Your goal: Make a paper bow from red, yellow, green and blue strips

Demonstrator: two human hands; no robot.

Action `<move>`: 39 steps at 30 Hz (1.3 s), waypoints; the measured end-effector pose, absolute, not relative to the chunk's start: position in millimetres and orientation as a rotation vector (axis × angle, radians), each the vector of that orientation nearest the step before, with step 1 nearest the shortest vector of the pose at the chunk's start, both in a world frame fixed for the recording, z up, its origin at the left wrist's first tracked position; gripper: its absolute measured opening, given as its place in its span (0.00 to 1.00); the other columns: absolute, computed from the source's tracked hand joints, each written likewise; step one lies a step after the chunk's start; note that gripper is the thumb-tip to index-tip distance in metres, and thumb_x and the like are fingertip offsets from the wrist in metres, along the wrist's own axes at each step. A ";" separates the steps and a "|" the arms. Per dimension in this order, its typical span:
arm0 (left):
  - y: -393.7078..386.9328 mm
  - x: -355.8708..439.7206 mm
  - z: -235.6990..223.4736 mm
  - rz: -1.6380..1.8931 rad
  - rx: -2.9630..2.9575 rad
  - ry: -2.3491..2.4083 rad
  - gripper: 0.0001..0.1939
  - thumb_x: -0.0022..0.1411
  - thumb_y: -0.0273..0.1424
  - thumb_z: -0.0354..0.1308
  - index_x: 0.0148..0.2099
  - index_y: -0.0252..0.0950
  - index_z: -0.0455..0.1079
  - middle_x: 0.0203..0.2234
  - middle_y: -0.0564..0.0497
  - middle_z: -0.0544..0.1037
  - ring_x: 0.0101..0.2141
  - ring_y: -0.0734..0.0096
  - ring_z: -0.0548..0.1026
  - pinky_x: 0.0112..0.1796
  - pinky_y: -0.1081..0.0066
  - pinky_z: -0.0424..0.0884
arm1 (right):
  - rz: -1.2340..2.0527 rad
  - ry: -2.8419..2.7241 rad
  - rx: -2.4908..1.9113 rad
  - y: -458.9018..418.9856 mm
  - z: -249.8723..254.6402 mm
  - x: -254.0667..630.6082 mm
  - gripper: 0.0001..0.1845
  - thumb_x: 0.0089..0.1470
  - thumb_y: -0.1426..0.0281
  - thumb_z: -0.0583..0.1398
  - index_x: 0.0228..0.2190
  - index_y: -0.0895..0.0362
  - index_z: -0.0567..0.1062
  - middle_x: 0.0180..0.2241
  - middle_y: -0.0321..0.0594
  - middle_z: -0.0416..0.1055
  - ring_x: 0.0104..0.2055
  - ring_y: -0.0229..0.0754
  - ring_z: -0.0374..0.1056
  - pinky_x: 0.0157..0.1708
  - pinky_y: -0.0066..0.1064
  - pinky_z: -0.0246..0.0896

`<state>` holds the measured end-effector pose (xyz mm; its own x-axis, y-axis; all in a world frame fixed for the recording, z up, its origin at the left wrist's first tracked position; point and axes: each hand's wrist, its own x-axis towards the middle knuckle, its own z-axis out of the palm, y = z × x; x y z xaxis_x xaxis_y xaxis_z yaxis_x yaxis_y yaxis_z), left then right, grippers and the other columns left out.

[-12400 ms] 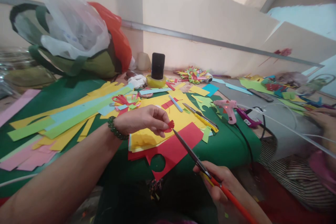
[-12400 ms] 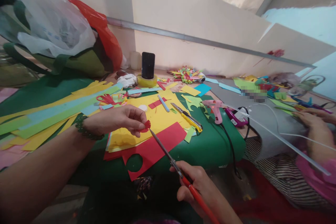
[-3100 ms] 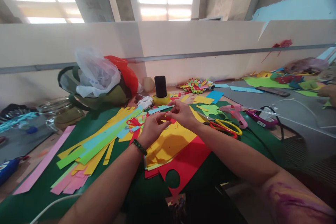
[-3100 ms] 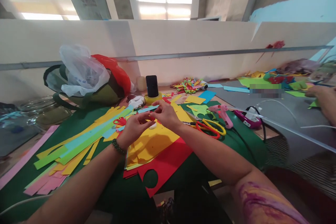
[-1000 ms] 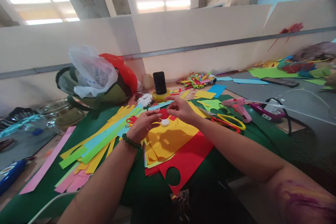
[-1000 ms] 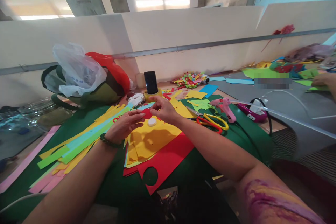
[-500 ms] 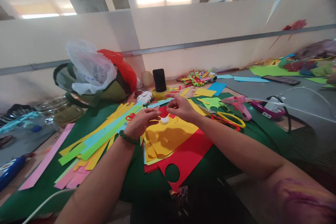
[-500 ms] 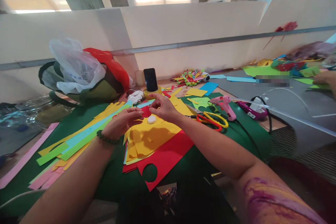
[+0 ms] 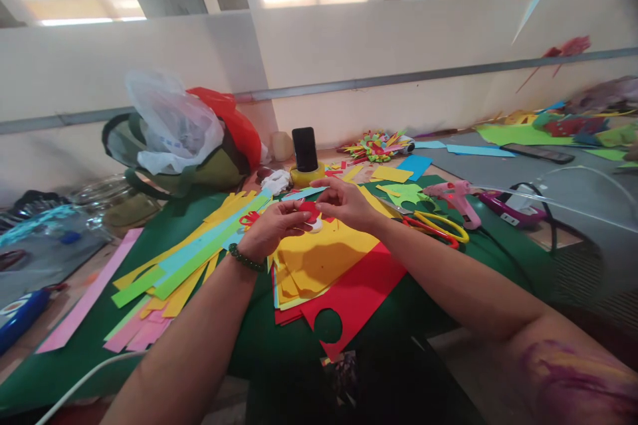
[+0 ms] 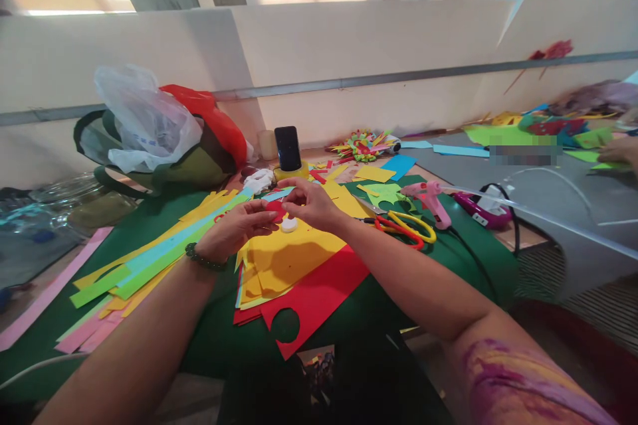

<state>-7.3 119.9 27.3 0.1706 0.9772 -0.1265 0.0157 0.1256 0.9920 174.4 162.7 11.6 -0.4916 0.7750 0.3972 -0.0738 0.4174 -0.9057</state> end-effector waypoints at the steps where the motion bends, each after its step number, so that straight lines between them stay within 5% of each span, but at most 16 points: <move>1: 119.7 -7.5 27.4 1.004 1.174 1.138 0.15 0.41 0.34 0.73 0.28 0.36 0.70 0.26 0.52 0.79 0.29 0.72 0.77 0.30 0.74 0.67 | 1.213 -1.779 -0.623 162.2 12.5 174.8 0.22 0.46 0.69 0.64 0.45 0.58 0.67 0.25 0.31 0.72 0.24 0.34 0.69 0.24 0.26 0.63; 15: 119.3 -6.7 30.1 1.075 1.081 1.135 0.16 0.39 0.32 0.74 0.30 0.35 0.72 0.22 0.56 0.76 0.23 0.79 0.73 0.25 0.78 0.66 | 1.407 -1.732 -0.567 165.0 14.2 178.0 0.27 0.35 0.80 0.56 0.42 0.58 0.70 0.25 0.30 0.74 0.25 0.35 0.71 0.27 0.27 0.65; 31: 118.0 -7.5 29.1 1.087 1.099 1.126 0.14 0.40 0.30 0.73 0.28 0.36 0.71 0.24 0.55 0.77 0.27 0.74 0.76 0.27 0.76 0.68 | 1.318 -1.754 -0.592 163.9 13.9 177.9 0.25 0.40 0.72 0.64 0.44 0.58 0.69 0.24 0.31 0.72 0.25 0.35 0.69 0.27 0.28 0.65; 39: 119.3 -8.2 27.8 1.024 1.157 1.146 0.12 0.40 0.32 0.73 0.30 0.36 0.77 0.30 0.49 0.80 0.32 0.71 0.76 0.30 0.74 0.69 | 0.325 -2.083 -0.852 117.7 52.4 226.4 0.13 0.54 0.72 0.56 0.42 0.55 0.74 0.31 0.40 0.76 0.32 0.41 0.72 0.33 0.32 0.66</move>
<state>-8.2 119.3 27.8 0.1412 0.9817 -0.1280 -0.0173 0.1317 0.9911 226.4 117.7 52.4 -0.4157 0.6741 0.6106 0.4561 0.7353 -0.5013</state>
